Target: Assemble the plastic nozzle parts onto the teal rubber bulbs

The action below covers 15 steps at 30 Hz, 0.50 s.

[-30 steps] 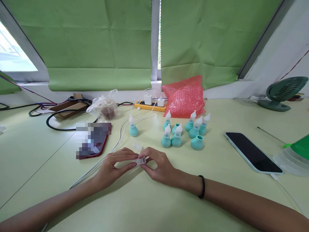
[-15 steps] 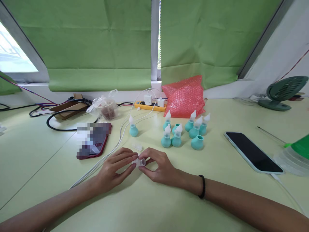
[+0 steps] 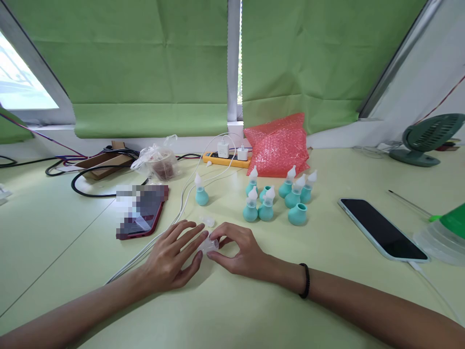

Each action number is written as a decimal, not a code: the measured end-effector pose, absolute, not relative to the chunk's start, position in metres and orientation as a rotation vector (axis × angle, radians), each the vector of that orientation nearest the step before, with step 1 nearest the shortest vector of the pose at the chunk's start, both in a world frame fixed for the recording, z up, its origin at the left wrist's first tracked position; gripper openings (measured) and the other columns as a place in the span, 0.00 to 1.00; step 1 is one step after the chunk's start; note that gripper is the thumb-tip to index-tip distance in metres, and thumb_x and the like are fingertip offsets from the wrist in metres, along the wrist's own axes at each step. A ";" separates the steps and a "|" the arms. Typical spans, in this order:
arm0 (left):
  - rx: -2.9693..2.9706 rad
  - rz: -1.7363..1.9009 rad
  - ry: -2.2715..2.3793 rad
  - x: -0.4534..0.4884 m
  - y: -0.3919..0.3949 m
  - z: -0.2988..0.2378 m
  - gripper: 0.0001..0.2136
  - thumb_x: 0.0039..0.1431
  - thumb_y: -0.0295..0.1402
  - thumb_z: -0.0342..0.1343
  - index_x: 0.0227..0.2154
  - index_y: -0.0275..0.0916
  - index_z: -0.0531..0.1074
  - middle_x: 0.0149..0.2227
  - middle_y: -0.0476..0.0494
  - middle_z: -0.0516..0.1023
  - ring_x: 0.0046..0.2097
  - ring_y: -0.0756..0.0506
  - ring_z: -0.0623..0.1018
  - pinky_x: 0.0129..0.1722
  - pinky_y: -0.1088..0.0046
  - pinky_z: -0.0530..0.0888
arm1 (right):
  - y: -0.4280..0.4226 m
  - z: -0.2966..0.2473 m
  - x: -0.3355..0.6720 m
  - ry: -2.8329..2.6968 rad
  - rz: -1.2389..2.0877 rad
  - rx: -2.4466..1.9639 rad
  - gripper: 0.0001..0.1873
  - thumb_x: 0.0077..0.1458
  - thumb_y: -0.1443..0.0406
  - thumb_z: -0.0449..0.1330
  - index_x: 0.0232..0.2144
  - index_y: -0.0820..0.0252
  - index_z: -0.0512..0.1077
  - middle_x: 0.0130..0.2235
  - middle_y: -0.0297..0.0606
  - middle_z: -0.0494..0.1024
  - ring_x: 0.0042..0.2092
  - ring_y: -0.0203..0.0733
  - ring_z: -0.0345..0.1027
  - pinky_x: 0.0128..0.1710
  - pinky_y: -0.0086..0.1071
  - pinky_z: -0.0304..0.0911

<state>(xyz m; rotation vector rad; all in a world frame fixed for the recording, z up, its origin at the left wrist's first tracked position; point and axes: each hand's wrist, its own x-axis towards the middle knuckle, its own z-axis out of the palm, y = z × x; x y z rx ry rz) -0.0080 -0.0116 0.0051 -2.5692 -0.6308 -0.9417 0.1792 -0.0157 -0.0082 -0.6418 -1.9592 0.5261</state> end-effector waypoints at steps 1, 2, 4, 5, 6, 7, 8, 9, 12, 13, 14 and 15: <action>-2.573 -0.938 -0.618 -0.008 -0.012 0.005 0.14 0.49 0.26 0.51 0.41 0.29 0.68 0.39 0.33 0.76 0.40 0.38 0.72 0.37 0.57 0.72 | -0.016 -0.008 0.179 -1.960 0.518 -0.633 0.11 0.44 0.70 0.61 0.33 0.61 0.65 0.31 0.37 0.71 0.34 0.34 0.66 0.30 0.27 0.70; -2.585 -0.936 -0.601 -0.008 -0.012 0.005 0.14 0.49 0.27 0.51 0.41 0.29 0.68 0.38 0.33 0.76 0.40 0.39 0.72 0.38 0.57 0.72 | -0.016 -0.008 0.179 -1.962 0.510 -0.624 0.11 0.43 0.70 0.61 0.33 0.61 0.65 0.31 0.37 0.71 0.34 0.34 0.66 0.30 0.27 0.70; -2.631 -0.930 -0.567 -0.009 -0.011 0.006 0.15 0.49 0.28 0.52 0.41 0.28 0.67 0.38 0.33 0.76 0.40 0.39 0.72 0.39 0.57 0.71 | -0.015 -0.007 0.179 -1.967 0.496 -0.610 0.12 0.43 0.70 0.62 0.32 0.62 0.66 0.31 0.37 0.71 0.34 0.34 0.66 0.30 0.26 0.69; -2.655 -0.926 -0.558 -0.009 -0.011 0.007 0.15 0.49 0.28 0.52 0.41 0.28 0.67 0.37 0.34 0.76 0.41 0.39 0.72 0.40 0.57 0.71 | -0.015 -0.007 0.179 -1.968 0.490 -0.607 0.12 0.42 0.69 0.62 0.32 0.62 0.66 0.31 0.38 0.71 0.33 0.34 0.66 0.30 0.26 0.69; -2.673 -0.925 -0.557 -0.008 -0.011 0.007 0.15 0.49 0.29 0.52 0.41 0.28 0.67 0.37 0.34 0.75 0.41 0.39 0.72 0.41 0.57 0.71 | -0.015 -0.007 0.179 -1.970 0.487 -0.606 0.12 0.42 0.69 0.63 0.32 0.62 0.66 0.31 0.38 0.71 0.33 0.34 0.66 0.29 0.26 0.69; -2.687 -0.925 -0.562 -0.008 -0.010 0.007 0.15 0.49 0.29 0.53 0.41 0.28 0.67 0.36 0.35 0.75 0.41 0.39 0.72 0.41 0.57 0.70 | -0.015 -0.007 0.179 -1.974 0.485 -0.606 0.12 0.42 0.68 0.63 0.32 0.63 0.66 0.31 0.38 0.71 0.33 0.34 0.66 0.29 0.26 0.69; -2.699 -0.927 -0.567 -0.008 -0.010 0.007 0.15 0.49 0.29 0.53 0.40 0.28 0.67 0.36 0.35 0.75 0.41 0.40 0.72 0.41 0.57 0.70 | -0.015 -0.007 0.179 -1.977 0.482 -0.605 0.12 0.42 0.68 0.63 0.32 0.63 0.67 0.31 0.38 0.71 0.33 0.34 0.66 0.29 0.25 0.69; -2.712 -0.927 -0.570 -0.008 -0.010 0.007 0.14 0.49 0.28 0.53 0.40 0.29 0.67 0.36 0.36 0.75 0.41 0.40 0.72 0.41 0.58 0.71 | -0.015 -0.007 0.179 -1.979 0.478 -0.602 0.12 0.42 0.67 0.63 0.32 0.63 0.67 0.31 0.38 0.71 0.32 0.34 0.66 0.29 0.25 0.69; -2.775 -0.904 -0.564 -0.007 -0.009 0.008 0.13 0.49 0.27 0.53 0.39 0.29 0.66 0.36 0.36 0.74 0.41 0.40 0.71 0.40 0.61 0.72 | -0.015 -0.008 0.179 -1.987 0.456 -0.599 0.12 0.42 0.67 0.63 0.32 0.63 0.67 0.30 0.37 0.71 0.31 0.33 0.67 0.28 0.25 0.68; -2.793 -0.897 -0.564 -0.007 -0.009 0.008 0.13 0.49 0.27 0.53 0.39 0.29 0.66 0.36 0.36 0.74 0.41 0.40 0.71 0.39 0.61 0.72 | -0.015 -0.009 0.179 -1.987 0.452 -0.600 0.11 0.42 0.67 0.63 0.31 0.62 0.67 0.29 0.37 0.72 0.31 0.33 0.67 0.28 0.25 0.68; -2.806 -0.894 -0.566 -0.007 -0.009 0.008 0.13 0.49 0.26 0.53 0.39 0.29 0.66 0.36 0.36 0.74 0.41 0.40 0.70 0.39 0.62 0.72 | -0.015 -0.009 0.179 -1.986 0.455 -0.604 0.11 0.43 0.67 0.63 0.31 0.62 0.67 0.29 0.37 0.72 0.31 0.33 0.67 0.28 0.25 0.68; -2.818 -0.891 -0.569 -0.007 -0.008 0.008 0.13 0.49 0.26 0.53 0.39 0.29 0.66 0.36 0.36 0.74 0.41 0.41 0.70 0.39 0.63 0.73 | -0.015 -0.009 0.179 -1.984 0.461 -0.607 0.11 0.43 0.67 0.63 0.31 0.62 0.67 0.29 0.37 0.72 0.31 0.33 0.67 0.28 0.25 0.68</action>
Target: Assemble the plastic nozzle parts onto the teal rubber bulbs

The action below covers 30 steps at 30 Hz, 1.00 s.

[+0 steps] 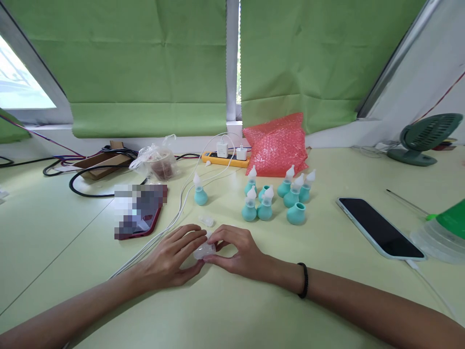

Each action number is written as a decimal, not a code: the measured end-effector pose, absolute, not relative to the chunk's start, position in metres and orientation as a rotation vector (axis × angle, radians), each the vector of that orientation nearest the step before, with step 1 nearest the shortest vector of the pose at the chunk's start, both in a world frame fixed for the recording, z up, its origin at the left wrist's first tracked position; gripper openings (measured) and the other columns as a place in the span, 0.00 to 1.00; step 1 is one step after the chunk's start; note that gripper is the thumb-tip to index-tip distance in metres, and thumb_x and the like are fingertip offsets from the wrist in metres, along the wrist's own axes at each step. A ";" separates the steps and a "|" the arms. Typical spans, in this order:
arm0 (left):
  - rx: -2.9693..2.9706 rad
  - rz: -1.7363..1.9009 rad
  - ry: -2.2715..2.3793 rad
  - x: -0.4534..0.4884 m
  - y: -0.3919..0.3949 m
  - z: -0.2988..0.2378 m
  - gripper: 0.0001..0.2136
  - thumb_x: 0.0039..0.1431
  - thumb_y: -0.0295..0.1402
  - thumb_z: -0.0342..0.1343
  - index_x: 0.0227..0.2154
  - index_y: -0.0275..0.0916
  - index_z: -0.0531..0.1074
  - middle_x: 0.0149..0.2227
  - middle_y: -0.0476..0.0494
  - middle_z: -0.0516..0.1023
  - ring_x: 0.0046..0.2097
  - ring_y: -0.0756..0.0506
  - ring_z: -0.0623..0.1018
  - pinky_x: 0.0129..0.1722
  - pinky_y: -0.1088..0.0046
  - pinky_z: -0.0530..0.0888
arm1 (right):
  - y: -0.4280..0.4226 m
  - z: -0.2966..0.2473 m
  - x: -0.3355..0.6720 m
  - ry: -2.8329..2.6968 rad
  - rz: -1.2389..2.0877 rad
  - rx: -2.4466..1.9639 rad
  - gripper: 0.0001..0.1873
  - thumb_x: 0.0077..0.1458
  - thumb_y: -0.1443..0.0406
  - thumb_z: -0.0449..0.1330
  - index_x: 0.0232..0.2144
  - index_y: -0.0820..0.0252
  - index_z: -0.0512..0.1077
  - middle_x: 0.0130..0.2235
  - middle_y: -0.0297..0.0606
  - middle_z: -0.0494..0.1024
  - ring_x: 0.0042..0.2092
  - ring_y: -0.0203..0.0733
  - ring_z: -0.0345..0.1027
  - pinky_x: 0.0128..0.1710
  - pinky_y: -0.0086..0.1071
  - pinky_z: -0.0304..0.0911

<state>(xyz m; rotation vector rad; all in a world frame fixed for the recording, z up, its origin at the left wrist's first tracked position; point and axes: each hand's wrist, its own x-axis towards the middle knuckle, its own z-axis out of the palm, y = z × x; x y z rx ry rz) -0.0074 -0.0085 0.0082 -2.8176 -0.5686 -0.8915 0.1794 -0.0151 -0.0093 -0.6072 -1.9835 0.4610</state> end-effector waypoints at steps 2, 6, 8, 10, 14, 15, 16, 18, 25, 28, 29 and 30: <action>-2.838 -0.887 -0.572 -0.007 -0.008 0.008 0.12 0.49 0.25 0.52 0.39 0.29 0.66 0.36 0.37 0.74 0.41 0.41 0.71 0.39 0.64 0.73 | -0.015 -0.009 0.179 -1.980 0.465 -0.608 0.11 0.43 0.67 0.63 0.31 0.63 0.67 0.29 0.37 0.72 0.31 0.33 0.67 0.28 0.25 0.68; -2.856 -0.896 -0.558 -0.007 -0.008 0.007 0.13 0.49 0.25 0.52 0.39 0.30 0.65 0.36 0.37 0.74 0.41 0.42 0.71 0.40 0.64 0.73 | -0.015 -0.009 0.179 -1.982 0.472 -0.592 0.11 0.43 0.67 0.63 0.31 0.62 0.68 0.29 0.37 0.72 0.32 0.34 0.67 0.29 0.26 0.69; -2.856 -0.900 -0.556 -0.007 -0.008 0.007 0.13 0.49 0.25 0.53 0.39 0.29 0.65 0.36 0.36 0.74 0.41 0.41 0.71 0.40 0.64 0.73 | -0.015 -0.009 0.180 -1.977 0.520 -0.595 0.11 0.43 0.67 0.63 0.32 0.63 0.68 0.30 0.37 0.71 0.32 0.33 0.67 0.29 0.25 0.69; -2.863 -0.905 -0.549 -0.007 -0.007 0.006 0.12 0.48 0.24 0.53 0.39 0.29 0.65 0.35 0.35 0.74 0.40 0.41 0.71 0.39 0.64 0.73 | -0.015 -0.009 0.180 -1.974 0.563 -0.604 0.11 0.43 0.67 0.63 0.32 0.63 0.68 0.31 0.38 0.71 0.32 0.33 0.66 0.29 0.25 0.70; -2.882 -0.933 -0.516 -0.007 -0.006 0.004 0.11 0.48 0.24 0.52 0.38 0.29 0.65 0.34 0.36 0.74 0.39 0.42 0.70 0.37 0.66 0.74 | -0.016 -0.008 0.180 -1.985 0.597 -0.610 0.11 0.44 0.65 0.62 0.33 0.63 0.69 0.31 0.38 0.71 0.32 0.33 0.66 0.30 0.25 0.70; -2.887 -0.951 -0.515 -0.007 -0.006 0.003 0.12 0.49 0.23 0.52 0.38 0.29 0.65 0.35 0.35 0.74 0.40 0.43 0.70 0.37 0.66 0.74 | -0.016 -0.008 0.180 -1.985 0.602 -0.612 0.12 0.44 0.65 0.62 0.33 0.63 0.69 0.31 0.37 0.71 0.32 0.33 0.66 0.30 0.26 0.70; -2.892 -0.987 -0.525 -0.006 -0.007 0.002 0.12 0.49 0.23 0.52 0.39 0.29 0.65 0.35 0.35 0.74 0.40 0.43 0.70 0.37 0.66 0.74 | -0.016 -0.008 0.180 -1.982 0.606 -0.614 0.12 0.44 0.64 0.62 0.34 0.62 0.69 0.31 0.37 0.71 0.32 0.33 0.67 0.30 0.26 0.70; -2.895 -1.131 -0.567 -0.005 -0.007 0.000 0.13 0.49 0.23 0.52 0.40 0.30 0.65 0.35 0.36 0.74 0.39 0.44 0.71 0.36 0.66 0.74 | -0.015 -0.008 0.180 -1.973 0.607 -0.619 0.13 0.44 0.65 0.61 0.35 0.62 0.69 0.32 0.38 0.71 0.32 0.34 0.67 0.29 0.26 0.70; -2.837 -1.422 -0.869 -0.002 -0.007 -0.001 0.11 0.46 0.26 0.59 0.36 0.33 0.71 0.31 0.40 0.77 0.33 0.46 0.73 0.30 0.69 0.74 | -0.008 -0.011 0.181 -1.942 0.585 -0.659 0.15 0.45 0.67 0.61 0.39 0.59 0.70 0.33 0.38 0.70 0.33 0.35 0.67 0.29 0.27 0.70; -2.851 -1.433 -0.892 -0.004 -0.006 -0.001 0.09 0.46 0.27 0.59 0.33 0.33 0.72 0.29 0.41 0.76 0.32 0.46 0.74 0.29 0.71 0.74 | -0.008 -0.010 0.181 -1.946 0.624 -0.677 0.14 0.45 0.67 0.60 0.38 0.61 0.71 0.33 0.38 0.69 0.33 0.34 0.67 0.29 0.27 0.70; -2.855 -1.437 -0.899 -0.004 -0.006 -0.001 0.08 0.47 0.27 0.58 0.32 0.33 0.73 0.28 0.41 0.76 0.31 0.47 0.74 0.28 0.71 0.74 | -0.008 -0.010 0.181 -1.950 0.636 -0.681 0.13 0.45 0.67 0.60 0.37 0.61 0.71 0.33 0.38 0.69 0.33 0.34 0.67 0.29 0.26 0.70; -2.856 -1.441 -0.907 -0.004 -0.006 -0.002 0.08 0.47 0.28 0.58 0.32 0.33 0.73 0.27 0.41 0.76 0.31 0.47 0.74 0.28 0.71 0.74 | -0.008 -0.009 0.181 -1.959 0.645 -0.683 0.13 0.45 0.67 0.60 0.37 0.61 0.70 0.33 0.38 0.69 0.33 0.34 0.66 0.30 0.26 0.70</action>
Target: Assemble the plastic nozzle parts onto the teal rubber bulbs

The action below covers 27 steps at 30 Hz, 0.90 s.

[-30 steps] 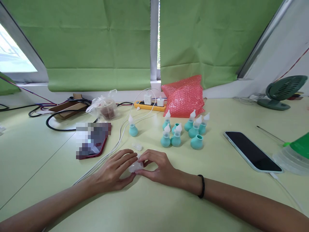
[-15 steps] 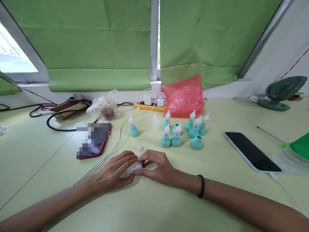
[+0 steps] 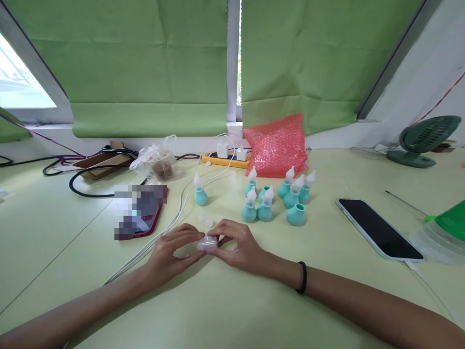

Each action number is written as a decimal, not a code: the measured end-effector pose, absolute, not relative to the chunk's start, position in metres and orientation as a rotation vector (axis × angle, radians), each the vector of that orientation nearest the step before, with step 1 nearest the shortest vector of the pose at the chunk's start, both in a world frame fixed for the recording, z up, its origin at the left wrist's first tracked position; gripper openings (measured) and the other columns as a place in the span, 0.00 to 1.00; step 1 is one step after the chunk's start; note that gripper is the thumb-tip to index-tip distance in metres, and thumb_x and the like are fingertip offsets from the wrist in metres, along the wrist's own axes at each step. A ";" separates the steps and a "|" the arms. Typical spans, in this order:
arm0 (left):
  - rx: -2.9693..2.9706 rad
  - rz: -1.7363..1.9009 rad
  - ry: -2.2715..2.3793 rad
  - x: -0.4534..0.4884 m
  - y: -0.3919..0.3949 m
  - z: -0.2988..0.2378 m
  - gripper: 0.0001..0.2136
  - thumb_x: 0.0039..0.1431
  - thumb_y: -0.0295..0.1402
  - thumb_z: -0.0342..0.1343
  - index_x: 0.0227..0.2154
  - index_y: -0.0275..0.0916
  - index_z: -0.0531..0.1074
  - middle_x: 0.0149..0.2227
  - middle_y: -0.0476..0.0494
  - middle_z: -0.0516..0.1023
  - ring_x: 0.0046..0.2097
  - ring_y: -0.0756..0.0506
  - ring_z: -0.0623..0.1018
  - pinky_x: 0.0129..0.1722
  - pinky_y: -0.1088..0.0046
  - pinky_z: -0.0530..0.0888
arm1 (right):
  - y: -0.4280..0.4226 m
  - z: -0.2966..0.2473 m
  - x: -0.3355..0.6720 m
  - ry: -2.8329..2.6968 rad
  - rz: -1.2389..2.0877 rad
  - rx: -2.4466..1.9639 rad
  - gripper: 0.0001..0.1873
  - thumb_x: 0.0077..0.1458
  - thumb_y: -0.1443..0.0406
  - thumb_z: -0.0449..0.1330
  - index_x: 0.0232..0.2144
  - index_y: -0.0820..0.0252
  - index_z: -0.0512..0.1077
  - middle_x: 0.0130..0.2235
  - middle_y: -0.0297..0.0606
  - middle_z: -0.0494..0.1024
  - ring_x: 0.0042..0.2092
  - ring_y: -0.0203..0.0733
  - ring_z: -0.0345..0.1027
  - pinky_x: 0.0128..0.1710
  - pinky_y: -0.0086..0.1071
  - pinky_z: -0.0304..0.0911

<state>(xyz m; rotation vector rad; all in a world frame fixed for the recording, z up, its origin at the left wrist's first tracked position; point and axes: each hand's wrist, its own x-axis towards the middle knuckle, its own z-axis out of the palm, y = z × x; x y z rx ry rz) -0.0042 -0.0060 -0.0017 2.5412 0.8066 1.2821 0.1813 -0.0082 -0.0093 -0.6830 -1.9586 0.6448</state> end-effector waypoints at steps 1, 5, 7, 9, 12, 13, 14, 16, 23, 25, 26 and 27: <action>2.538 1.281 0.808 -0.004 -0.006 -0.002 0.07 0.47 0.28 0.58 0.32 0.32 0.73 0.27 0.41 0.75 0.30 0.47 0.74 0.27 0.72 0.74 | -0.008 -0.009 0.182 -1.971 0.648 -0.683 0.12 0.46 0.67 0.60 0.37 0.62 0.70 0.33 0.38 0.69 0.34 0.34 0.66 0.30 0.26 0.70; 2.540 1.276 0.795 -0.004 -0.004 -0.002 0.07 0.47 0.28 0.58 0.31 0.30 0.73 0.26 0.39 0.75 0.29 0.46 0.73 0.26 0.72 0.73 | -0.008 -0.009 0.182 -2.011 0.634 -0.683 0.11 0.47 0.67 0.59 0.36 0.62 0.70 0.33 0.38 0.68 0.34 0.34 0.65 0.30 0.26 0.70; 2.546 1.285 0.770 -0.004 -0.004 -0.003 0.07 0.47 0.27 0.58 0.31 0.30 0.73 0.26 0.39 0.75 0.30 0.47 0.73 0.27 0.72 0.73 | -0.009 -0.009 0.182 -1.999 0.629 -0.684 0.11 0.47 0.66 0.59 0.36 0.61 0.70 0.33 0.38 0.68 0.34 0.34 0.66 0.29 0.26 0.69; 2.558 1.318 0.715 -0.004 -0.004 -0.004 0.07 0.47 0.26 0.58 0.32 0.31 0.72 0.26 0.40 0.75 0.31 0.47 0.73 0.28 0.72 0.73 | -0.010 -0.010 0.181 -1.987 0.635 -0.689 0.14 0.46 0.66 0.59 0.39 0.61 0.68 0.33 0.38 0.69 0.34 0.34 0.66 0.30 0.27 0.69; 2.581 1.348 0.647 -0.004 -0.004 -0.006 0.10 0.47 0.24 0.57 0.35 0.32 0.70 0.27 0.41 0.75 0.32 0.47 0.72 0.28 0.72 0.73 | -0.011 -0.008 0.180 -2.037 0.638 -0.682 0.16 0.47 0.67 0.58 0.41 0.61 0.67 0.33 0.39 0.69 0.34 0.35 0.66 0.29 0.26 0.68; 2.585 1.346 0.650 -0.004 -0.004 -0.006 0.10 0.47 0.23 0.57 0.35 0.33 0.70 0.27 0.42 0.75 0.31 0.47 0.72 0.28 0.72 0.72 | -0.012 -0.007 0.180 -2.061 0.628 -0.676 0.15 0.48 0.67 0.57 0.41 0.61 0.68 0.33 0.39 0.69 0.34 0.35 0.66 0.29 0.26 0.68; 2.585 1.337 0.662 -0.004 -0.005 -0.007 0.10 0.48 0.24 0.56 0.35 0.33 0.70 0.26 0.42 0.75 0.31 0.47 0.72 0.28 0.72 0.72 | -0.012 -0.006 0.180 -2.079 0.609 -0.670 0.13 0.49 0.67 0.57 0.40 0.61 0.68 0.33 0.39 0.69 0.33 0.34 0.65 0.29 0.26 0.67; 2.584 1.318 0.684 -0.005 -0.005 -0.008 0.09 0.48 0.24 0.56 0.35 0.34 0.70 0.26 0.43 0.74 0.30 0.47 0.71 0.27 0.72 0.72 | -0.011 -0.005 0.180 -2.098 0.556 -0.662 0.12 0.49 0.67 0.56 0.39 0.62 0.68 0.32 0.40 0.69 0.32 0.34 0.65 0.28 0.26 0.66; 2.593 1.386 0.605 -0.005 -0.003 -0.005 0.11 0.47 0.21 0.56 0.36 0.32 0.69 0.28 0.41 0.74 0.32 0.46 0.71 0.29 0.70 0.72 | -0.011 -0.013 0.182 -2.054 0.513 -0.691 0.24 0.47 0.66 0.58 0.48 0.59 0.62 0.33 0.38 0.70 0.31 0.33 0.66 0.30 0.26 0.67; 2.596 1.446 0.580 -0.005 -0.002 -0.003 0.11 0.46 0.20 0.56 0.35 0.33 0.69 0.28 0.41 0.74 0.33 0.46 0.71 0.29 0.70 0.72 | -0.013 -0.012 0.182 -2.014 0.568 -0.714 0.30 0.44 0.64 0.61 0.51 0.59 0.58 0.34 0.38 0.71 0.32 0.34 0.66 0.32 0.28 0.68; 2.608 1.466 0.567 -0.005 -0.002 -0.003 0.11 0.46 0.19 0.56 0.35 0.33 0.69 0.28 0.42 0.73 0.33 0.47 0.71 0.29 0.70 0.72 | -0.014 -0.011 0.182 -2.005 0.607 -0.718 0.30 0.44 0.64 0.61 0.50 0.60 0.60 0.34 0.38 0.71 0.32 0.34 0.67 0.32 0.28 0.68; 2.628 1.479 0.552 -0.005 -0.002 -0.003 0.11 0.46 0.19 0.56 0.34 0.33 0.68 0.27 0.42 0.73 0.32 0.47 0.70 0.29 0.70 0.73 | -0.014 -0.009 0.183 -2.001 0.656 -0.720 0.26 0.44 0.64 0.61 0.47 0.61 0.64 0.33 0.39 0.72 0.32 0.34 0.67 0.32 0.28 0.68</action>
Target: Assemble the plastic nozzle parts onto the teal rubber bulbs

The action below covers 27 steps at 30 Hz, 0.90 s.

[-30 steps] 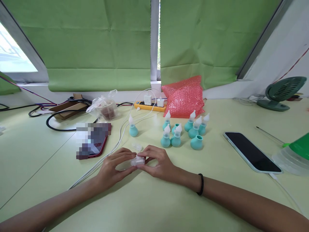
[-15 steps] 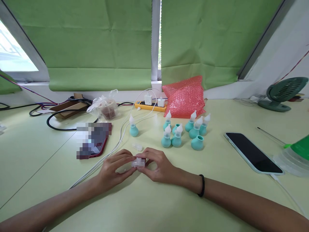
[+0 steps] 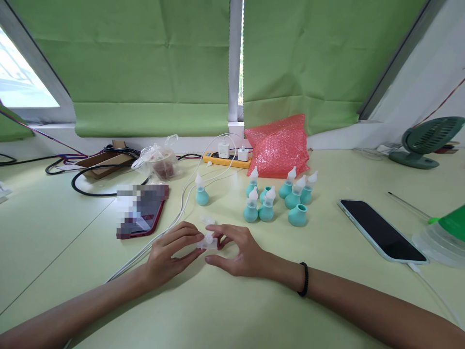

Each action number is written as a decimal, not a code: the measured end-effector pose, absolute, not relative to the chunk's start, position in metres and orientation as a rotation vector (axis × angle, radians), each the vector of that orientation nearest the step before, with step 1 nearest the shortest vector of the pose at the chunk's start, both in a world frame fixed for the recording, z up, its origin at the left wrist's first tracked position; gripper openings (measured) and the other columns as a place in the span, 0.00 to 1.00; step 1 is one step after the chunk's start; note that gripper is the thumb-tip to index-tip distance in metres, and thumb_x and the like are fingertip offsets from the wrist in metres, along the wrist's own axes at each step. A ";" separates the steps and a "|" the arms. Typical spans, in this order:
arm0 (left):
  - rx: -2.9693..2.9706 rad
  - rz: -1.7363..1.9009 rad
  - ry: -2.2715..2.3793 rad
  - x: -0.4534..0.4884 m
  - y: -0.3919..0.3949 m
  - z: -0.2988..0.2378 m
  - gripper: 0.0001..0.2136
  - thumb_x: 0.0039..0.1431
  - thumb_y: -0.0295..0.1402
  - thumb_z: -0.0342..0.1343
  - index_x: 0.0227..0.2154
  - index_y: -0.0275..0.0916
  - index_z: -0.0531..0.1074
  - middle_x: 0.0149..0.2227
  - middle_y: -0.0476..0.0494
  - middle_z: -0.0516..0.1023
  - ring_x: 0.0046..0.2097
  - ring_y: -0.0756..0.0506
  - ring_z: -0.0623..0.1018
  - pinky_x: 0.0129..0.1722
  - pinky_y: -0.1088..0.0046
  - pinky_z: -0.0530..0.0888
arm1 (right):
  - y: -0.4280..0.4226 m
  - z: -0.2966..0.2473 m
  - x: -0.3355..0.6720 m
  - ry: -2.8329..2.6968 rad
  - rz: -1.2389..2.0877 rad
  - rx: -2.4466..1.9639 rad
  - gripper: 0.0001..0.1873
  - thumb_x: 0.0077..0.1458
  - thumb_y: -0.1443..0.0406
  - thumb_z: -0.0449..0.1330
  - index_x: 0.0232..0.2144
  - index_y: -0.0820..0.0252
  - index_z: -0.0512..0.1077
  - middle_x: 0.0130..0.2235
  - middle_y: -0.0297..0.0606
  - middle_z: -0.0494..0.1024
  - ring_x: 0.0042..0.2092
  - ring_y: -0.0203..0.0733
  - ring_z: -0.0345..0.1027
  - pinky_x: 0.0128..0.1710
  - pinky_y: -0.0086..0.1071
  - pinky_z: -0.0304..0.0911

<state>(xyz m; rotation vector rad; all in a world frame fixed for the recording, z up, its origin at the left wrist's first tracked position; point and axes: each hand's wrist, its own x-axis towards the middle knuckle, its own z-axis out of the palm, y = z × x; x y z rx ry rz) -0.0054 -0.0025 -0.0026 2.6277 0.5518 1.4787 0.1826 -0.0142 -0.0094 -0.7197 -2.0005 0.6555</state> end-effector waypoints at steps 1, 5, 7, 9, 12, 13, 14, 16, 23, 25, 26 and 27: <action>2.653 1.483 0.540 -0.005 -0.003 -0.003 0.10 0.47 0.19 0.56 0.34 0.33 0.68 0.27 0.42 0.73 0.33 0.47 0.70 0.29 0.70 0.73 | -0.014 -0.008 0.183 -1.997 0.718 -0.726 0.21 0.45 0.63 0.60 0.44 0.62 0.67 0.32 0.39 0.73 0.31 0.34 0.67 0.32 0.28 0.68; 2.799 1.447 0.529 -0.006 -0.004 -0.005 0.07 0.50 0.20 0.53 0.31 0.34 0.67 0.29 0.43 0.72 0.34 0.47 0.70 0.28 0.71 0.72 | -0.012 -0.006 0.182 -1.912 1.063 -0.824 0.14 0.48 0.61 0.57 0.35 0.65 0.72 0.25 0.37 0.73 0.25 0.31 0.66 0.25 0.25 0.66; 2.865 1.434 0.535 -0.007 -0.004 -0.007 0.05 0.51 0.20 0.52 0.30 0.35 0.67 0.29 0.43 0.72 0.34 0.47 0.70 0.27 0.71 0.72 | -0.010 -0.008 0.182 -1.848 1.217 -0.847 0.15 0.48 0.60 0.58 0.35 0.67 0.72 0.23 0.36 0.71 0.22 0.30 0.63 0.23 0.25 0.64; 2.912 1.418 0.534 -0.008 -0.004 -0.008 0.05 0.52 0.20 0.51 0.29 0.35 0.66 0.29 0.42 0.71 0.34 0.47 0.70 0.27 0.71 0.72 | -0.008 -0.009 0.182 -1.778 1.345 -0.854 0.16 0.47 0.59 0.59 0.34 0.67 0.72 0.22 0.35 0.70 0.21 0.29 0.62 0.22 0.25 0.64; 2.993 1.362 0.497 -0.011 -0.006 -0.005 0.06 0.52 0.19 0.51 0.32 0.34 0.66 0.31 0.40 0.71 0.36 0.45 0.69 0.28 0.69 0.72 | -0.007 -0.007 0.181 -1.683 1.485 -0.863 0.15 0.43 0.60 0.61 0.32 0.67 0.72 0.23 0.35 0.71 0.22 0.29 0.62 0.22 0.24 0.64; 3.033 1.334 0.467 -0.011 -0.007 -0.003 0.07 0.52 0.18 0.51 0.33 0.33 0.66 0.31 0.39 0.71 0.36 0.44 0.69 0.28 0.68 0.72 | -0.006 -0.006 0.181 -1.661 1.515 -0.864 0.15 0.42 0.61 0.62 0.32 0.67 0.72 0.24 0.35 0.71 0.22 0.29 0.63 0.21 0.24 0.64; 3.058 1.312 0.433 -0.012 -0.008 -0.001 0.06 0.52 0.18 0.51 0.33 0.31 0.66 0.31 0.39 0.71 0.36 0.44 0.69 0.28 0.68 0.73 | -0.006 -0.005 0.181 -1.646 1.537 -0.866 0.15 0.40 0.61 0.63 0.31 0.67 0.73 0.25 0.36 0.72 0.23 0.29 0.63 0.21 0.23 0.64; 3.152 1.264 0.349 -0.012 -0.010 0.004 0.04 0.52 0.18 0.51 0.30 0.29 0.67 0.30 0.36 0.71 0.37 0.42 0.69 0.27 0.67 0.72 | -0.006 -0.003 0.181 -1.624 1.557 -0.876 0.15 0.38 0.62 0.64 0.30 0.67 0.73 0.26 0.36 0.72 0.22 0.29 0.63 0.19 0.22 0.64; 3.197 1.341 0.322 -0.010 -0.012 0.004 0.09 0.55 0.19 0.44 0.24 0.30 0.67 0.30 0.36 0.71 0.37 0.41 0.69 0.25 0.67 0.72 | -0.011 -0.002 0.179 -1.596 1.500 -0.922 0.14 0.37 0.64 0.65 0.29 0.68 0.74 0.23 0.35 0.71 0.20 0.28 0.60 0.15 0.21 0.62; 3.207 1.340 0.314 -0.011 -0.013 0.003 0.09 0.55 0.19 0.44 0.24 0.30 0.67 0.30 0.36 0.71 0.38 0.41 0.69 0.26 0.67 0.72 | -0.013 -0.003 0.178 -1.581 1.484 -0.931 0.14 0.37 0.64 0.65 0.29 0.68 0.74 0.23 0.35 0.70 0.20 0.28 0.60 0.15 0.21 0.61; 3.211 1.340 0.310 -0.011 -0.013 0.004 0.09 0.55 0.19 0.44 0.24 0.30 0.67 0.30 0.36 0.71 0.38 0.41 0.69 0.25 0.67 0.72 | -0.013 -0.003 0.178 -1.576 1.483 -0.929 0.15 0.36 0.64 0.65 0.30 0.68 0.74 0.23 0.35 0.70 0.21 0.28 0.60 0.15 0.21 0.61; 3.215 1.334 0.314 -0.011 -0.013 0.004 0.08 0.55 0.19 0.44 0.25 0.30 0.67 0.30 0.36 0.71 0.38 0.41 0.69 0.25 0.67 0.72 | -0.014 -0.004 0.177 -1.572 1.489 -0.923 0.15 0.36 0.64 0.65 0.30 0.68 0.74 0.23 0.35 0.69 0.21 0.29 0.60 0.16 0.22 0.62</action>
